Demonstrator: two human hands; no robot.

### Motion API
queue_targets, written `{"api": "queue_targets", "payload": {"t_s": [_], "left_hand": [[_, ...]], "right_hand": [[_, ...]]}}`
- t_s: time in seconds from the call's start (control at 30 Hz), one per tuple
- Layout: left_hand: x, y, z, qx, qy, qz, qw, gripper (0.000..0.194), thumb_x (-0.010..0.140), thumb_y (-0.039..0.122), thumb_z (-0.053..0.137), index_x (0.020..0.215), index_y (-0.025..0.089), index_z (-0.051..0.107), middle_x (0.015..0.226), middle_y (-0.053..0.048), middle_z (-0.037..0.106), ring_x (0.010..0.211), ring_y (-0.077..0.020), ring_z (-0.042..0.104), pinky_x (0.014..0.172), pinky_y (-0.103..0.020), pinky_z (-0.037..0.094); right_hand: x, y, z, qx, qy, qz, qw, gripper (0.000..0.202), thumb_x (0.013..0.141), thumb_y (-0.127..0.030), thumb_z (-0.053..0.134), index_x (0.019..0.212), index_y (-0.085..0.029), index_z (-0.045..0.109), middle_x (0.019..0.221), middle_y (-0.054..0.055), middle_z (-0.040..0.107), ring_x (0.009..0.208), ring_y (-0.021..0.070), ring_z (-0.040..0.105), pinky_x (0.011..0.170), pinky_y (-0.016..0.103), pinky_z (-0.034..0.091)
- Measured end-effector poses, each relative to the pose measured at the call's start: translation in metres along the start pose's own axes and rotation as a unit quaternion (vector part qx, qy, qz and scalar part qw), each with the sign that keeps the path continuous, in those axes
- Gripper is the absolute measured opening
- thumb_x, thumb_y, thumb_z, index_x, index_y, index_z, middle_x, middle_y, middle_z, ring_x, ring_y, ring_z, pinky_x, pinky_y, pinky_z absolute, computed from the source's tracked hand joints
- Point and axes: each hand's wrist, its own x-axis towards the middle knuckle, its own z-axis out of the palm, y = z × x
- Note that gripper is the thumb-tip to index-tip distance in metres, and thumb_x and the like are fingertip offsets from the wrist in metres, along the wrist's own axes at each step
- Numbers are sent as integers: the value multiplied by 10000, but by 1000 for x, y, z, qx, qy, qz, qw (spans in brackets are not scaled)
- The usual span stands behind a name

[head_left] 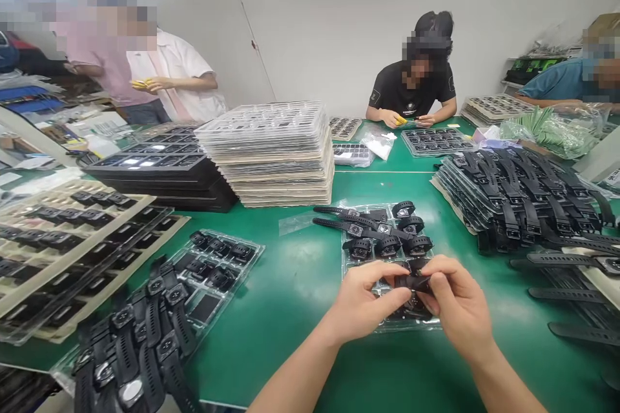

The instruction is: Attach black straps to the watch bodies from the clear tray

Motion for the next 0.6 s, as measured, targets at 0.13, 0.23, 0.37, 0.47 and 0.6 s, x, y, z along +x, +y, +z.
{"api": "queue_targets", "payload": {"t_s": [0.13, 0.23, 0.37, 0.47, 0.6], "left_hand": [[-1, -2, -1, -4, -1, -2, 1000, 222, 818, 255, 724, 1013, 167, 780, 958, -83, 780, 860, -204, 695, 784, -283, 533], [-1, -2, -1, -8, -3, 4, 1000, 218, 821, 267, 725, 1009, 168, 777, 938, -81, 773, 843, -201, 689, 784, -287, 531], [-1, -1, -1, -4, 0, 1, 1000, 224, 831, 276, 717, 1024, 178, 777, 941, -78, 770, 852, -203, 687, 785, -289, 524], [0, -1, -3, 1, -2, -4, 1000, 230, 824, 268, 726, 1031, 180, 777, 967, -83, 766, 877, -210, 683, 806, -299, 520], [2, 0, -4, -10, -9, -19, 1000, 212, 811, 222, 730, 1015, 192, 779, 964, -76, 751, 907, -219, 668, 852, -323, 509]], "right_hand": [[-3, 3, 6, 32, 18, 17, 999, 121, 1037, -276, 570, 997, -267, 685, 866, -7, 542, 509, 68, 459, 443, 209, 398], [-3, 2, 4, 21, -8, 11, 1000, 116, 1032, -259, 576, 1007, -262, 689, 897, 4, 546, 529, 71, 464, 444, 209, 390], [-2, -1, -2, -2, -29, -16, 999, 151, 1041, -246, 542, 1003, -265, 687, 886, 3, 527, 538, 84, 472, 469, 226, 411], [1, -2, -6, -74, -55, -26, 995, 141, 1020, -247, 576, 1027, -269, 716, 925, 26, 557, 575, 109, 515, 515, 255, 458], [3, -2, -11, -134, -97, -13, 986, 183, 1023, -257, 570, 1081, -298, 738, 1063, 56, 596, 588, 110, 539, 549, 271, 504]]}}
